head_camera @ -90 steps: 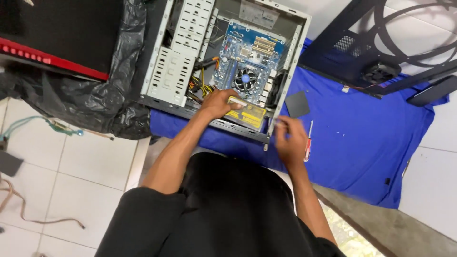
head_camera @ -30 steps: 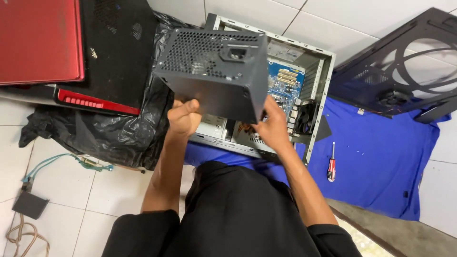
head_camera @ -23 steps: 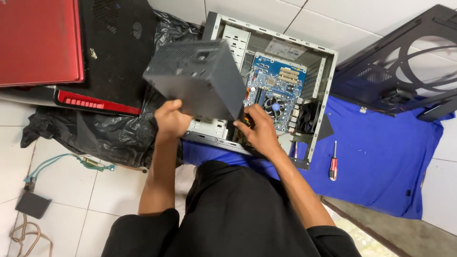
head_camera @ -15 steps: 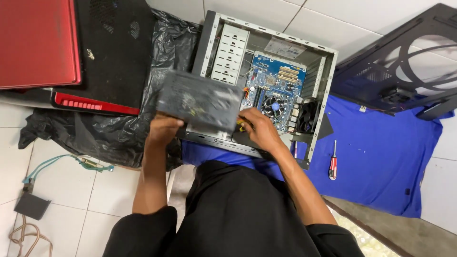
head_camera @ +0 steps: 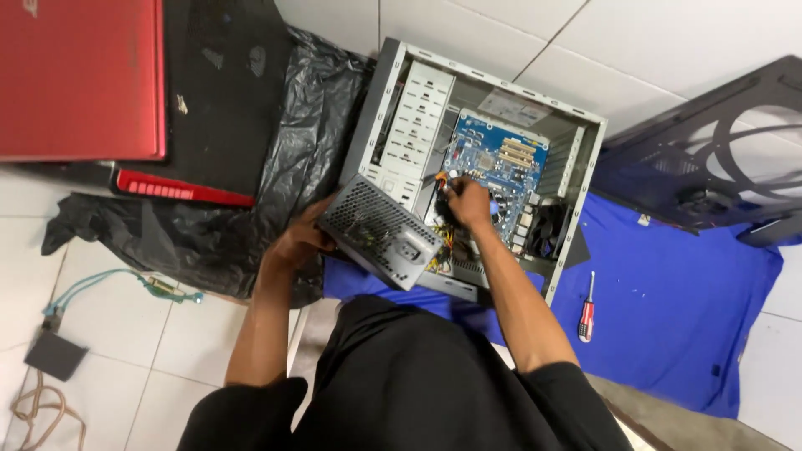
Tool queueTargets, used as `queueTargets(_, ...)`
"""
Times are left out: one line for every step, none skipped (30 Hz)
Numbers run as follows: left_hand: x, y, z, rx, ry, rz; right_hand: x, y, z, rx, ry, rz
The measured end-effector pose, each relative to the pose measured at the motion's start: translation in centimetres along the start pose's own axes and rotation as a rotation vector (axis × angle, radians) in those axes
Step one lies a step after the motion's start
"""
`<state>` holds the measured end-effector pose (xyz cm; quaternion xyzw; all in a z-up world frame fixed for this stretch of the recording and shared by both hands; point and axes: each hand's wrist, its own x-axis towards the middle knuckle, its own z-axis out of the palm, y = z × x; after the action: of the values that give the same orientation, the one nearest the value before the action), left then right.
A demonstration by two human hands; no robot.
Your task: Disassembling a desktop computer case and removing internal components like the power supply, RAM, motherboard, and fan.
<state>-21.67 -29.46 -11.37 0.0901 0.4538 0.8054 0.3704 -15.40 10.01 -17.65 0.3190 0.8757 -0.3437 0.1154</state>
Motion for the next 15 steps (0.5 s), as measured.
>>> queueTargets(0.3, -1.6, -2.1, 0.003, -0.002, 0.001, 1.1, 0.1, 1.0, 0.003, 0.002, -0.001)
queueTargets(0.6, -3.1, -4.2, -0.053, -0.02, -0.032, 2.1, 0.3, 2.0, -0.026, 0.015, 0.041)
queueTargets(0.9, -4.6, -6.4, -0.108, -0.037, -0.065, 3.2, 0.4, 3.1, -0.055, 0.026, 0.083)
queueTargets(0.2, -3.6, -5.0, -0.107, -0.044, -0.067, 3.8, 0.1, 3.7, -0.052, 0.032, 0.088)
queueTargets(-0.4, -2.6, -3.6, 0.208, -0.051, 0.116, 4.4, -0.1, 4.2, -0.111, 0.022, 0.113)
queueTargets(-1.1, -1.7, -2.3, 0.52, -0.058, 0.301, 4.9, -0.4, 4.8, -0.171, 0.011, 0.139)
queueTargets(-0.5, -3.0, -3.9, 0.519, -0.065, 0.299, 4.9, -0.9, 4.3, -0.169, 0.015, 0.145)
queueTargets(-0.4, -4.3, -5.6, 0.37, -0.171, 0.372, 4.6, -1.3, 4.1, -0.199, 0.061, 0.104)
queueTargets(-0.3, -5.6, -7.3, 0.218, -0.276, 0.442, 4.3, -1.9, 3.9, -0.23, 0.108, 0.062)
queueTargets(0.0, -4.0, -6.0, 0.217, -0.277, 0.44, 3.7, -1.6, 4.6, -0.23, 0.108, 0.064)
queueTargets(0.2, -2.4, -4.7, 0.021, -0.116, 0.081, 3.1, -1.3, 5.4, -0.284, 0.249, -0.106)
queueTargets(0.7, -0.9, -3.3, -0.175, 0.044, -0.277, 2.7, -1.0, 5.9, -0.338, 0.392, -0.277)
queueTargets(1.3, -0.2, -3.2, -0.177, 0.04, -0.277, 2.8, -2.1, 5.2, -0.34, 0.394, -0.276)
queueTargets(1.3, 0.3, -2.9, -0.135, 0.04, -0.306, 2.3, -3.0, 4.7, -0.253, 0.278, -0.132)
queueTargets(1.4, 0.7, -2.6, -0.093, 0.04, -0.335, 1.9, -3.7, 4.1, -0.166, 0.162, 0.011)
